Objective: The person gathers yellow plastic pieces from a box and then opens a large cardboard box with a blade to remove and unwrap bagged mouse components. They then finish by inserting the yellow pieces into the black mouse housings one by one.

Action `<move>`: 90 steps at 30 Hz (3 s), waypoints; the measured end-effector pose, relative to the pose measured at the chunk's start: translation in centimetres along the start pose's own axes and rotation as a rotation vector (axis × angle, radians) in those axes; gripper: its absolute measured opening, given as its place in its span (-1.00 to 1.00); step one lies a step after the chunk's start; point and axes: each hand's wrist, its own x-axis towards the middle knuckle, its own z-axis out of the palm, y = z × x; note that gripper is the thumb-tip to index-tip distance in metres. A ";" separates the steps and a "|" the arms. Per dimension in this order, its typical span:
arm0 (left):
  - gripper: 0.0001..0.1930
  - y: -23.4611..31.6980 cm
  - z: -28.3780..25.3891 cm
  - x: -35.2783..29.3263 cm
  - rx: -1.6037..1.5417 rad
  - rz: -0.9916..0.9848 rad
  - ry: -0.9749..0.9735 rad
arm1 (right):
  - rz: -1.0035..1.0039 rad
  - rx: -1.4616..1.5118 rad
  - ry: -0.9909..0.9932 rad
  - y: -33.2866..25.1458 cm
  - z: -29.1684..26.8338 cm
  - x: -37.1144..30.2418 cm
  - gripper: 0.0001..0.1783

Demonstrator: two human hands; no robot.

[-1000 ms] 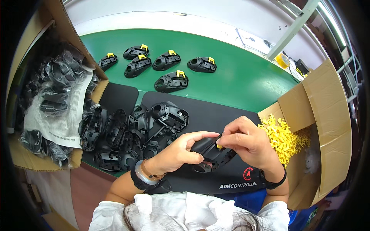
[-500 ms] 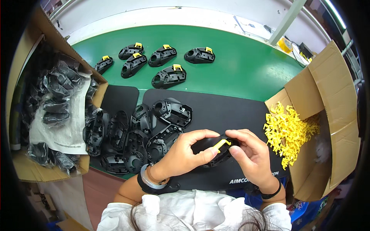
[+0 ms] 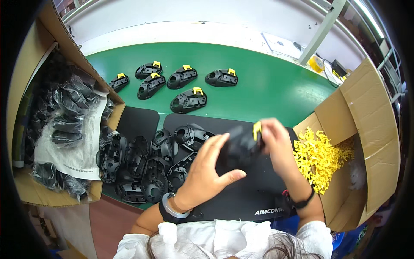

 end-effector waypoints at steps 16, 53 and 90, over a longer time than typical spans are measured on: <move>-0.40 1.8 -1.5 1.8 0.751 0.056 -0.143 | -0.371 -1.460 0.462 3.2 -15.9 -1.3 -0.83; -0.48 1.6 0.4 1.4 -0.768 -0.135 -0.329 | -0.545 -0.200 -0.046 -2.8 2.3 -3.8 -0.81; -0.11 1.1 -3.6 -1.0 0.691 0.032 -0.544 | 0.047 -0.334 0.230 2.7 -1.1 12.6 -0.34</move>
